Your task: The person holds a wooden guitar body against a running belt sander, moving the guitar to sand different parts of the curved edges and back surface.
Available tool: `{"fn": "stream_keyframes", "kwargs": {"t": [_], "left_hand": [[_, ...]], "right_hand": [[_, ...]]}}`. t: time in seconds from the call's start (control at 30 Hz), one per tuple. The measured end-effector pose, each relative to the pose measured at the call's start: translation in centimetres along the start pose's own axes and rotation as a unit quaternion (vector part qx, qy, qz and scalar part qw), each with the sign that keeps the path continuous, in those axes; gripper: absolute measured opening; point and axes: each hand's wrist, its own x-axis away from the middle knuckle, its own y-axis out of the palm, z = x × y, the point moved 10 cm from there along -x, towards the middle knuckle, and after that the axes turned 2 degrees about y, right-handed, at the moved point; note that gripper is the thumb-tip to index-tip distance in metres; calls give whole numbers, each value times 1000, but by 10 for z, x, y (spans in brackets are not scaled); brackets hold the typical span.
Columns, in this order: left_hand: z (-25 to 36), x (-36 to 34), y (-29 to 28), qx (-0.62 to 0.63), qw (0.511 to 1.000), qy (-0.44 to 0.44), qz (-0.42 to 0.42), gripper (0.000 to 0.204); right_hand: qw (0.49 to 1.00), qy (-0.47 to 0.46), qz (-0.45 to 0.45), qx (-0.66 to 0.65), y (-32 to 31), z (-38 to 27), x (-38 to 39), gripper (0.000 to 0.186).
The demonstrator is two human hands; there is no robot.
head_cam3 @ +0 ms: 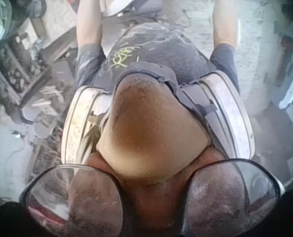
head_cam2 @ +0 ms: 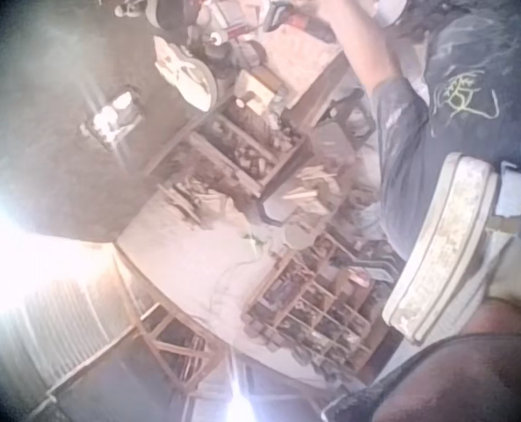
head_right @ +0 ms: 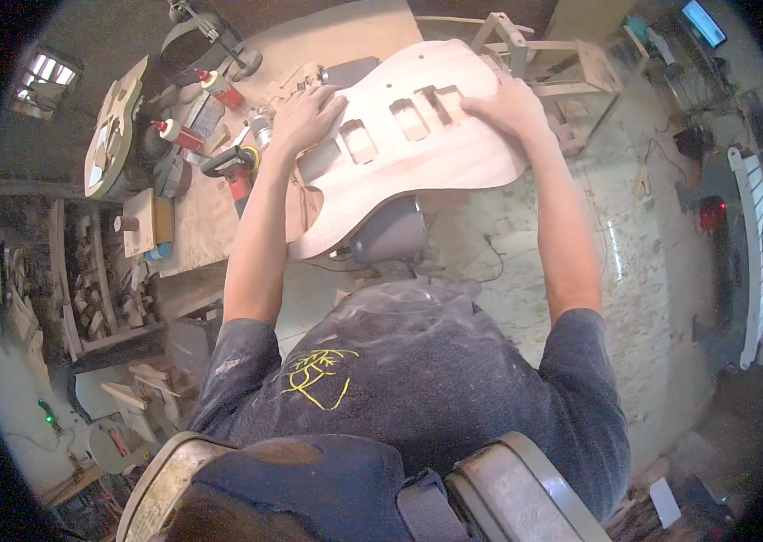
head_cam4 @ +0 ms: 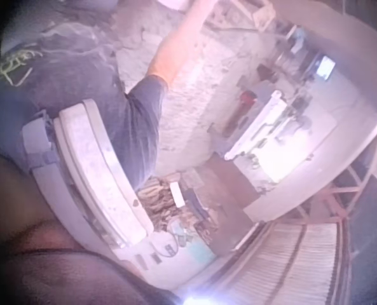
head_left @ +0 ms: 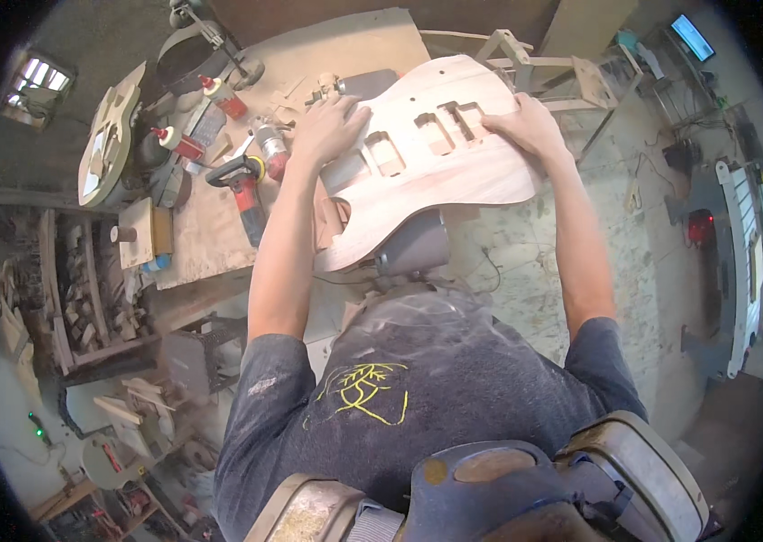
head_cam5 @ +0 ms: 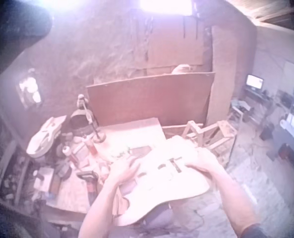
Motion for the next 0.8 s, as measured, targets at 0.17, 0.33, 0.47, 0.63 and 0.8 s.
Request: {"fn": "stream_keyframes", "kwargs": {"t": [0.17,0.33,0.47,0.63,0.8], "left_hand": [[-43,47,-28,-3,988,-99,-119,57],[-82,81,-53,30,980,-114,-158,61],[-107,110,-51,66,955,-146,-248,66],[-129,153,-49,150,945,-172,-236,71],[-127,183,-52,257,927,-163,-219,82]], "right_hand": [[999,-23,-25,-15,22,-62,23,82],[997,-67,-13,-20,48,-117,39,75],[988,-151,28,-13,64,-161,50,75],[982,-190,15,10,82,-193,57,79],[974,-223,-18,-35,104,-213,60,84]]}}
